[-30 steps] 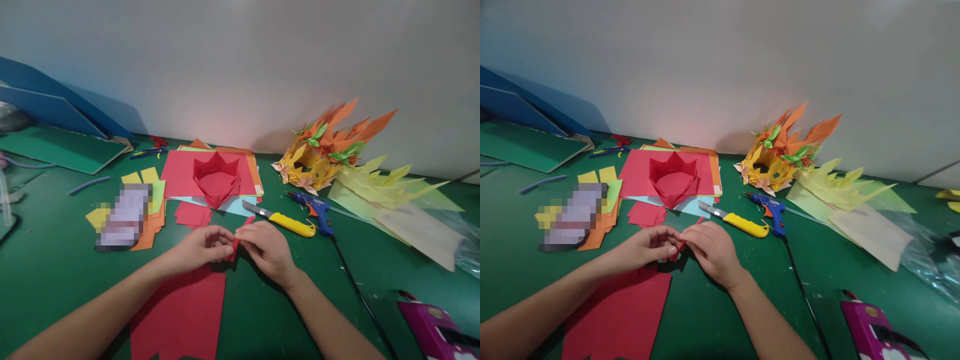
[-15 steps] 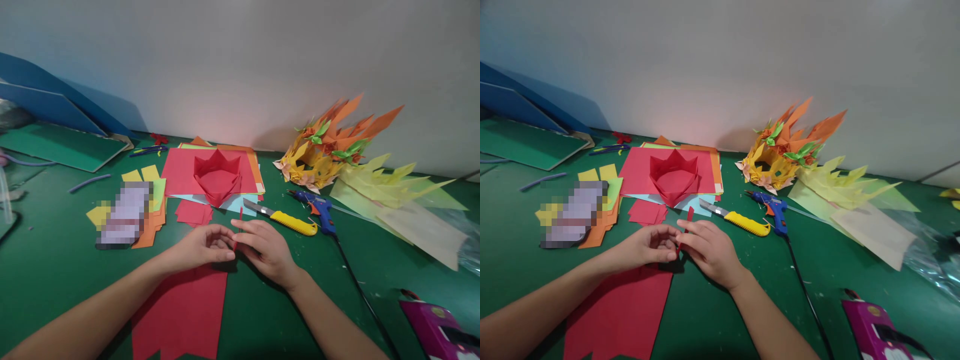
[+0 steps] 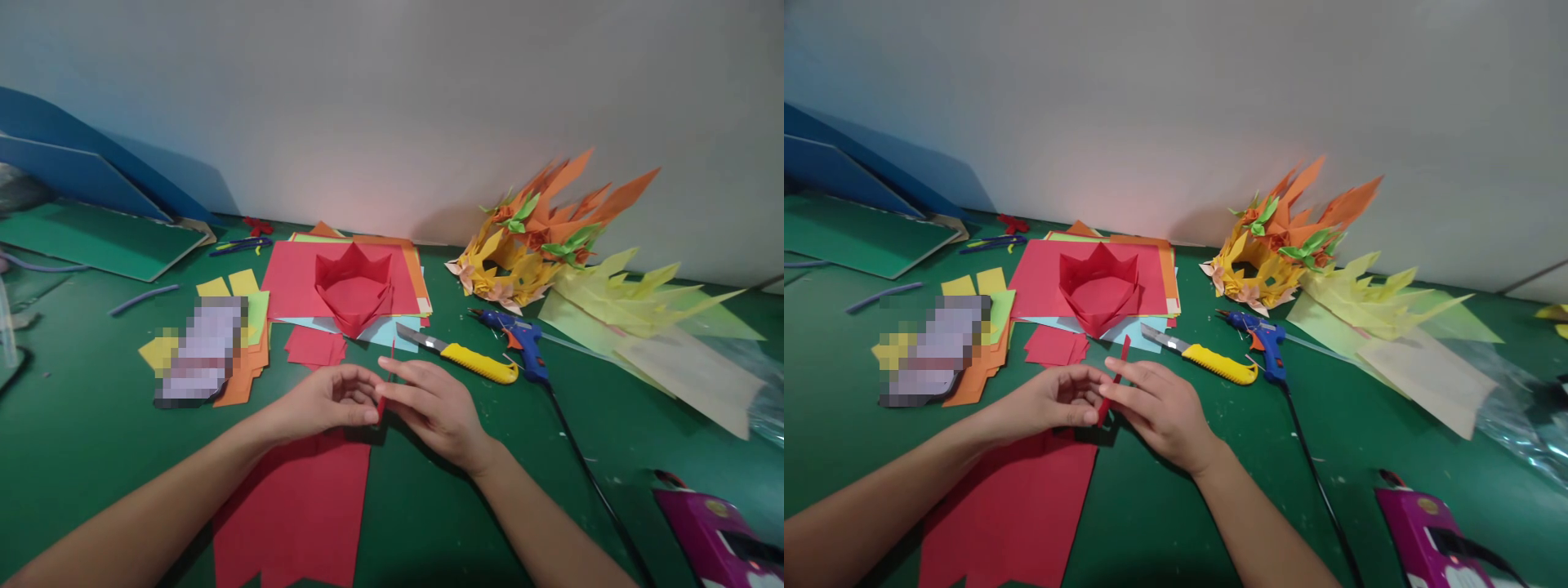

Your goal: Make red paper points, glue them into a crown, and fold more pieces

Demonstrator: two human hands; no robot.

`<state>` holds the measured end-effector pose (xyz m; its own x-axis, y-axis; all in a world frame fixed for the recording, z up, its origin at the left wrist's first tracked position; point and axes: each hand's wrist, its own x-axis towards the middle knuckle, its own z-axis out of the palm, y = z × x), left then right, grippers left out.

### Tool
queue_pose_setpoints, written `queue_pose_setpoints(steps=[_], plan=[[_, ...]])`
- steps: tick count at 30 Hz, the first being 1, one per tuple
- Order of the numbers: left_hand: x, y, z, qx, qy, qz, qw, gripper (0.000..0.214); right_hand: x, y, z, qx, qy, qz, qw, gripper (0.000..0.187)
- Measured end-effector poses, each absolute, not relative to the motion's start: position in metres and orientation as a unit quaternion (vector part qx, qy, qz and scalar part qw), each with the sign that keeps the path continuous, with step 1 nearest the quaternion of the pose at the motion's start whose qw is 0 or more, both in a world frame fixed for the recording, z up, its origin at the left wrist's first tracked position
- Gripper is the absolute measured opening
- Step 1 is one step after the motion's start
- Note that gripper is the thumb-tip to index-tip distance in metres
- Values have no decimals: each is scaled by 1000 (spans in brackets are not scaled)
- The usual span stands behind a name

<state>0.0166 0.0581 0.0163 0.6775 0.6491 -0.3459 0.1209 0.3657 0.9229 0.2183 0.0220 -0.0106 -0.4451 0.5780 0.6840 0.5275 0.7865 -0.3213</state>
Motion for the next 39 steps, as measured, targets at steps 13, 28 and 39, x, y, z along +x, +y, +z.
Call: queue_pose_setpoints(steps=[13,28,39], plan=[[17,60,6,573,403,247,670,36,220,19,-8,-345,-856,13,384,19],[17,56,7,759,431,248,421,15,223,24,-10,-351,-883,113,290,18],[14,59,5,844,367,221,323,12,212,23,-8,-435,-810,241,311,8]])
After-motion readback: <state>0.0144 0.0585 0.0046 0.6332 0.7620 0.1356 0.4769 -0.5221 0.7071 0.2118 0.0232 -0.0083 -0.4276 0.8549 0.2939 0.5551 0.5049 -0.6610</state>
